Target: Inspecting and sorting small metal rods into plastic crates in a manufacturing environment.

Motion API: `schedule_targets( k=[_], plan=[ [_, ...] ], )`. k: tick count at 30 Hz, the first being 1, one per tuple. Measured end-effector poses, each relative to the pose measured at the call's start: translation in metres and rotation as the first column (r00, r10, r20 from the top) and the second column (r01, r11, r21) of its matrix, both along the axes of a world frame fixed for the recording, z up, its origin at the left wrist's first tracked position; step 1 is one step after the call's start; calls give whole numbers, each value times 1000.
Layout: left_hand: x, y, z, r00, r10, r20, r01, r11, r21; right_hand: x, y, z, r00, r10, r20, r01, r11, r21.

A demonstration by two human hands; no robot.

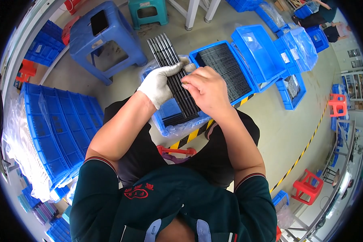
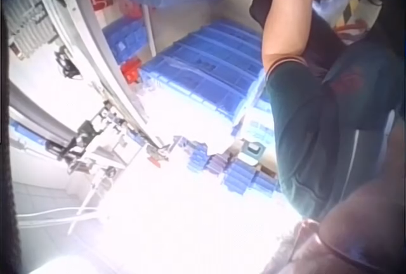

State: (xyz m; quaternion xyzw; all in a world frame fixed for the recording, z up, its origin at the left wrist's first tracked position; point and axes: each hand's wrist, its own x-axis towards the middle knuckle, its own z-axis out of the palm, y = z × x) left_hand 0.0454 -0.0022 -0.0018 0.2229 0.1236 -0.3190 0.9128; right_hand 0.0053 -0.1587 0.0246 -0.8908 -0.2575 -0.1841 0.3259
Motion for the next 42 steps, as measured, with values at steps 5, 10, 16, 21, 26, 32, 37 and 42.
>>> schedule_targets(
  k=[5,10,16,21,26,32,37,42],
  plan=[
    [1,2,3,1000,4,-10,-4,1000,2,-1,1,3,998,-46,52,41,994,98],
    [-1,2,4,1000,18,-1,-18,1000,21,-3,3,5,999,-37,9,35,985,167],
    [1,2,-1,1000,5,15,-5,1000,4,-3,4,3,999,-12,-44,20,984,179],
    [1,3,-2,1000,5,22,-5,1000,-4,-2,5,1,1000,-11,-11,12,994,112],
    [-2,1,4,1000,2,26,-3,1000,25,-3,6,4,1000,17,15,-16,999,-29],
    [-1,3,6,1000,13,-8,-13,1000,-25,-4,5,5,1000,-9,-15,11,986,168],
    [-1,1,4,1000,16,8,-16,1000,-17,-4,7,2,998,-1,-66,11,986,166],
    [-2,2,3,1000,8,-3,-8,999,-31,-3,6,2,997,21,-73,-11,992,127]
  ],
)
